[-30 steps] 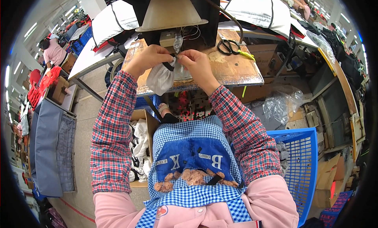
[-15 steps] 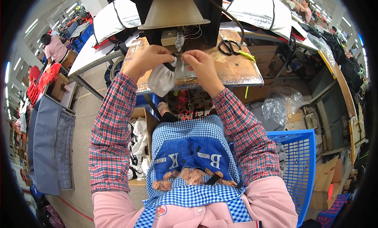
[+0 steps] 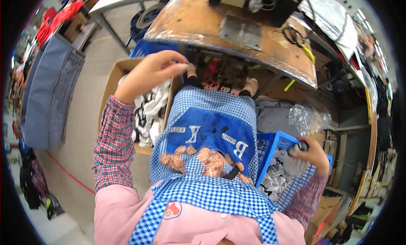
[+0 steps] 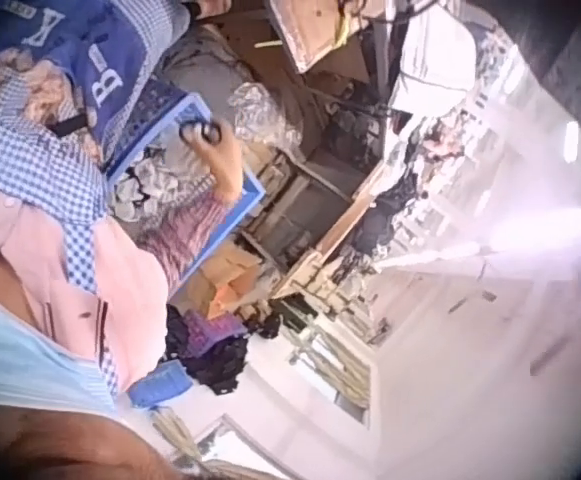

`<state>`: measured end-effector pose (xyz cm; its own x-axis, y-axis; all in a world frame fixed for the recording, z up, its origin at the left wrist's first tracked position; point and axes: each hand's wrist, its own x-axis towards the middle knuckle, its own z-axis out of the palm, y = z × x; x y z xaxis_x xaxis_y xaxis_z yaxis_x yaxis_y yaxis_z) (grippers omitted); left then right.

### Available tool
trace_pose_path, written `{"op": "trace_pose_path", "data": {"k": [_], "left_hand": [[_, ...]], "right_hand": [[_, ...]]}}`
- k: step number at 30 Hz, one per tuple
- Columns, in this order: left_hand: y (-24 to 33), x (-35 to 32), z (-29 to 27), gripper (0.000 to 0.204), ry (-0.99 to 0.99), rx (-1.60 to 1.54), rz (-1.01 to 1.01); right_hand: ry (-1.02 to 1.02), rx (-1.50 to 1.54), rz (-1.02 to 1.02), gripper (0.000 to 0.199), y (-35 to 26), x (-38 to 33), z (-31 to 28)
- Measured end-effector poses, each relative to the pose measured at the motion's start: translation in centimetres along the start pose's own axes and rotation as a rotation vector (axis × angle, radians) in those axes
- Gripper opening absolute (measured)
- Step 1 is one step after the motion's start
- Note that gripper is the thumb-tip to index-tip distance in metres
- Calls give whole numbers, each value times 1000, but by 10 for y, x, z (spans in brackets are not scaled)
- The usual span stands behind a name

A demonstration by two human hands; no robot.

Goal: Assembling white fabric footwear components with black elastic trim using an industrial machine.

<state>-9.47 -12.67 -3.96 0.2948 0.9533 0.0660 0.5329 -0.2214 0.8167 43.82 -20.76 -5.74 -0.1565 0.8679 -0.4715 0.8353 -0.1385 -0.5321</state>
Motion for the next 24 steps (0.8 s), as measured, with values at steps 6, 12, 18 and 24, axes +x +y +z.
{"op": "trace_pose_path", "data": {"k": [6,12,18,24], "left_hand": [[-179,-89,-21,38,186,218,-561],[-245,-121,65,61,111,221,-475],[-209,-105,37,26,533,-225,-415],[-110,-101,25,27,527,-782,-307]], "right_hand": [[280,-198,54,47,65,-24,41],[311,-269,-315,31,-24,54,76],[358,-196,-579,24,-127,90,99],[344,295,-716,18,-194,105,136]]}}
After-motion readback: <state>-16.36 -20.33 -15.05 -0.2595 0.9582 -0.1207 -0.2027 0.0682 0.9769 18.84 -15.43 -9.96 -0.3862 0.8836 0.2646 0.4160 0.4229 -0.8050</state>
